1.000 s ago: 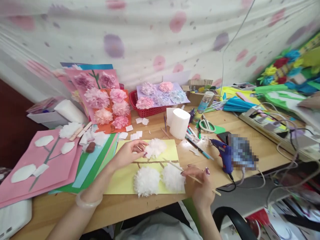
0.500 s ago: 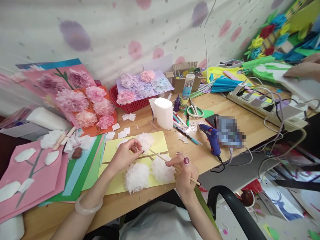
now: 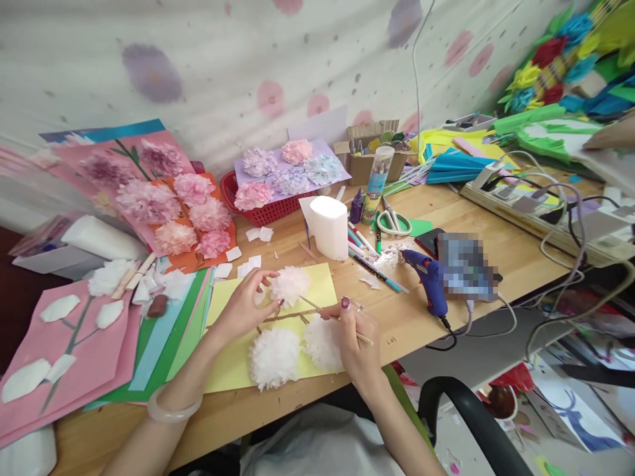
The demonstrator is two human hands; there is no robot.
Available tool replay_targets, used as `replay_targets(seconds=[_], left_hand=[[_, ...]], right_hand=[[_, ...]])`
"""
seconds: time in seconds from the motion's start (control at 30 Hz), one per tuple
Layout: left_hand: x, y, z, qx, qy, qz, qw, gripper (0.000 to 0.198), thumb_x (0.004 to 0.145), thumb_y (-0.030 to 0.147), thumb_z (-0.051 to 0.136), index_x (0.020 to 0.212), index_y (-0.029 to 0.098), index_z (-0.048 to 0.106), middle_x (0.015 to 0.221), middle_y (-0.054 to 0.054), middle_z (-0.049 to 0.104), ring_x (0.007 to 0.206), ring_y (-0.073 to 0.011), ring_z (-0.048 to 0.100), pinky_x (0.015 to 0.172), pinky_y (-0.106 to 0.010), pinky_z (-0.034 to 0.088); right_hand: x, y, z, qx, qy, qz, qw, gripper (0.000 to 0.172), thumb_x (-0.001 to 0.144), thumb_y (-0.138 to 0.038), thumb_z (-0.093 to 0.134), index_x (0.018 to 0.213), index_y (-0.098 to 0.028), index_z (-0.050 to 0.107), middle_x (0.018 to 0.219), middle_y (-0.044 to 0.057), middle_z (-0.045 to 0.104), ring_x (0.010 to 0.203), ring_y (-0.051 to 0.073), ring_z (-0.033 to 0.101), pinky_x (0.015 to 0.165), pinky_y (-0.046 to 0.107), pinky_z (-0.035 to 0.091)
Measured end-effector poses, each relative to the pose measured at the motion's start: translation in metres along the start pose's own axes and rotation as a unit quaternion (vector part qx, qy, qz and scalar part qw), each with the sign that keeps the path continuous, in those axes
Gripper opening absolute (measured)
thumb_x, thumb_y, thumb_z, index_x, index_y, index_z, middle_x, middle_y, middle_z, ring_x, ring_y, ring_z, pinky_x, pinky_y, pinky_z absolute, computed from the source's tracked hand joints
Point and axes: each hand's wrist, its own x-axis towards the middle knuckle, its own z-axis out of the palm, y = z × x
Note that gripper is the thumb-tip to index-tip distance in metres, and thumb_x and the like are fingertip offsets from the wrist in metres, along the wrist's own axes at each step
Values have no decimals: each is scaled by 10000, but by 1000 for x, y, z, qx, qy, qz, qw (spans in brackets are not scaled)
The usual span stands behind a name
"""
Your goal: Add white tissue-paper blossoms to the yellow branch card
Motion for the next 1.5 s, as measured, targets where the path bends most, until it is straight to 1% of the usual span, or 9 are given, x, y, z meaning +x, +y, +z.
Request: replay_targets(seconds=[0.13,0.2,0.3,0.5,0.67,0.73,0.93,1.23,1.5], left_hand=[[-7,-29,-8,29,-55,-9,998,777,734,448,731,1415,236,421,1526,-144,437,1413,-334,398,1156,-510,332],[-8,-40,-6,38,-83,-11,996,940,702,472,771,1498,241,328,1603,-160,326,1477,-359,293,1195,-540,260],[-6,-49,-3,34,-104,1,994,1022,721,478,770,1556,244,231,1630,-160,276,1497,-357,251,1206,-545,240],[-5,-52,-2,50,-112,38,992,1027,735,528,771,1567,258,234,1617,-147,315,1497,-353,257,1212,-535,234],[-6,-52,-1,62,-125,38,989,994,763,522,757,1568,255,238,1633,-137,276,1509,-349,221,1217,-529,219],[-5,-51,-1,61,-128,35,989,1012,752,518,767,1567,232,240,1629,-150,281,1507,-347,228,1216,-518,226],[-4,-52,-2,55,-106,48,992,1041,710,529,787,1555,236,255,1618,-152,311,1484,-347,288,1192,-509,262],[-3,-57,2,60,-90,58,992,1032,680,570,774,1531,223,305,1600,-161,347,1473,-355,310,1186,-509,261],[-3,-62,3,60,-75,69,993,1020,691,597,752,1532,234,304,1594,-154,361,1463,-360,325,1184,-513,249]], right_hand=[[0,-1,4,-19,-3,3,1000,531,1042,-381,319,708,-216,697,695,30,696,679,177,622,735,347,439],[0,-2,5,-33,-5,-4,999,526,1043,-372,317,716,-214,698,692,31,693,677,176,624,731,344,442],[2,-6,8,-62,-7,-35,997,505,1044,-327,318,721,-205,687,671,26,680,660,167,620,718,331,440],[5,-25,23,-141,-8,-92,986,470,1045,-254,302,720,-186,634,668,35,675,635,160,627,661,306,439],[6,-30,36,-193,-24,-108,975,521,1051,-311,246,700,-201,614,636,61,653,618,189,599,633,330,438],[9,-26,34,-181,-29,-70,980,576,1048,-407,231,675,-209,623,641,74,663,631,204,607,636,339,439],[22,-18,11,-85,-1,143,986,672,942,-683,344,634,-206,704,699,75,721,726,233,671,704,341,466],[13,-32,-9,-51,80,145,985,673,908,-708,397,630,-195,732,717,84,742,846,277,686,875,386,438],[-6,-10,-13,60,124,154,978,558,836,-701,540,733,-189,736,814,73,744,871,264,668,889,388,443]])
